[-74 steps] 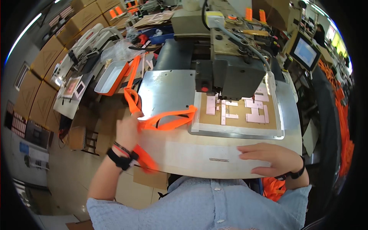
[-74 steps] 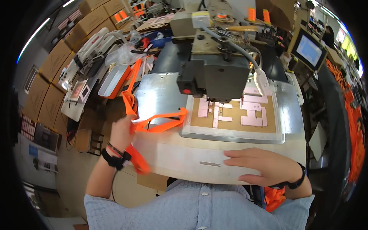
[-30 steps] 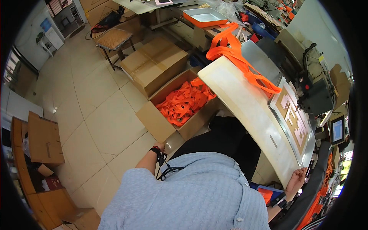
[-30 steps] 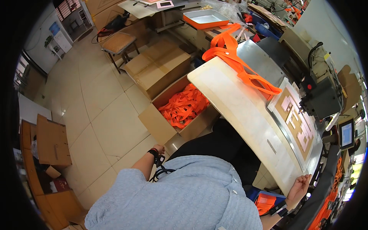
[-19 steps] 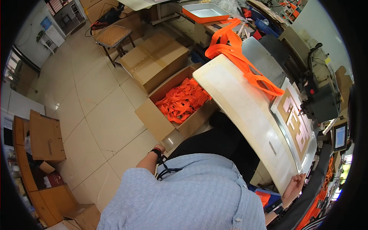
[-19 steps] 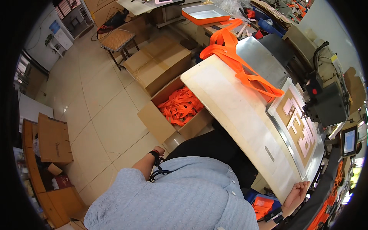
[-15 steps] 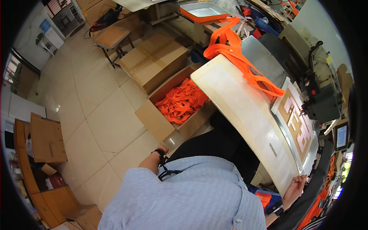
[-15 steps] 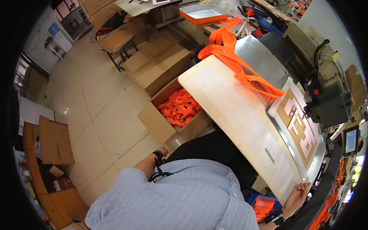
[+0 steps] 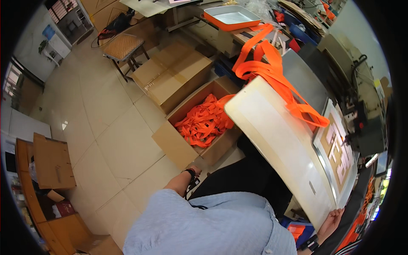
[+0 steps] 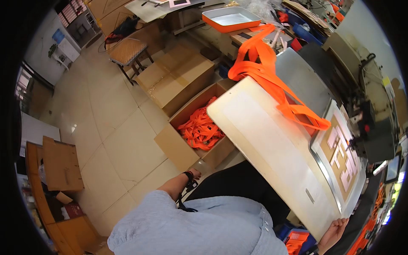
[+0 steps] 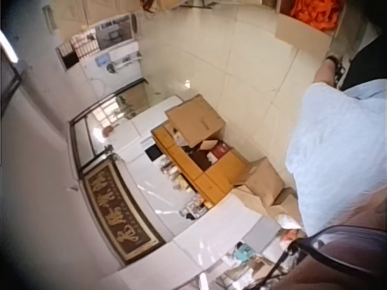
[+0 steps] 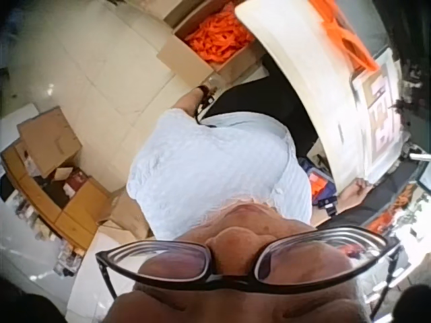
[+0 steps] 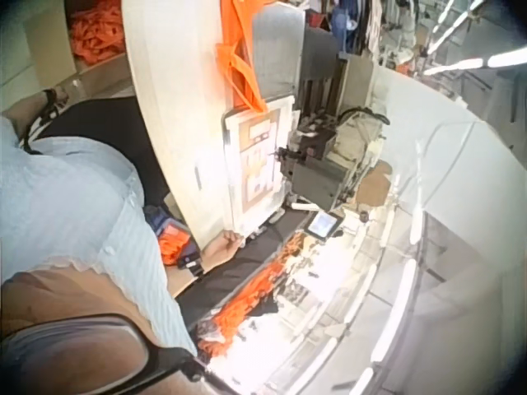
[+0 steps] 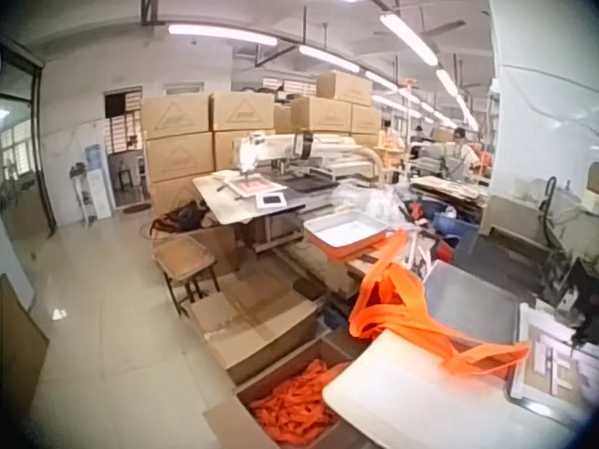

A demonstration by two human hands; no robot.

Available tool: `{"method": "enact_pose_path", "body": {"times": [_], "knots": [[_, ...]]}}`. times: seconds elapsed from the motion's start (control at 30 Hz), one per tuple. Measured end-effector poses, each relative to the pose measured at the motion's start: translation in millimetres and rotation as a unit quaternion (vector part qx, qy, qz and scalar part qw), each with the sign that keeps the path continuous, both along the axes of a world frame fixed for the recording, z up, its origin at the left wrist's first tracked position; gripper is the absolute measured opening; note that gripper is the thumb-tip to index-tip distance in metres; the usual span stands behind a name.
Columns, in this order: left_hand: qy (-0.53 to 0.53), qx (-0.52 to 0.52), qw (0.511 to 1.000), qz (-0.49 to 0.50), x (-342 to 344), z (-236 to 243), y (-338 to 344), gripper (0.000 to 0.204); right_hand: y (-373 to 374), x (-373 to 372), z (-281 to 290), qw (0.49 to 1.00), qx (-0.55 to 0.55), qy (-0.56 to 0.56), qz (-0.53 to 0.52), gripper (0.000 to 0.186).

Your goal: Operating an industrial sewing machine to assemble orange nylon straps.

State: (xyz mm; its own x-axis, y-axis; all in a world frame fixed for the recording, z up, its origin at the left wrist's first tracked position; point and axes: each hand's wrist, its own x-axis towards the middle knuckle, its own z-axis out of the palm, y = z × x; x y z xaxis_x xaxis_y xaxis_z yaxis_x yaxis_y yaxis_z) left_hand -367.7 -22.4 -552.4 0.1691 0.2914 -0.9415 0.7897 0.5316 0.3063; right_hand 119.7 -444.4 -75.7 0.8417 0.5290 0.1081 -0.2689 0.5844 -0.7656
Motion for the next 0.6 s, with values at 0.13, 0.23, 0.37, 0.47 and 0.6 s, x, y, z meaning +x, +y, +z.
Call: {"method": "enact_pose_path", "body": {"times": [0.13, 0.23, 0.37, 0.47, 0.6], "knots": [[-0.008, 0.000, 0.997, 0.072, 27, -24, 7, 0.039, -12, 23, 5, 1.000, -0.014, 0.011, -0.012, 0.044], [-0.034, -0.084, 0.993, 0.075, 48, -28, 14, 0.056, -40, 31, 12, 1.000, -0.009, 0.014, -0.008, 0.043], [-0.012, -0.140, 0.965, 0.223, 68, -58, 11, 0.076, -54, 48, 14, 0.998, 0.020, 0.054, -0.008, 0.043], [-0.026, -0.085, 0.952, 0.292, 76, -92, 11, 0.078, -48, 55, 20, 0.998, 0.006, 0.049, -0.035, 0.043], [-0.007, -0.066, 0.949, 0.307, 88, -75, 24, 0.077, -56, 65, 15, 0.998, -0.028, 0.016, -0.049, 0.044]]}}
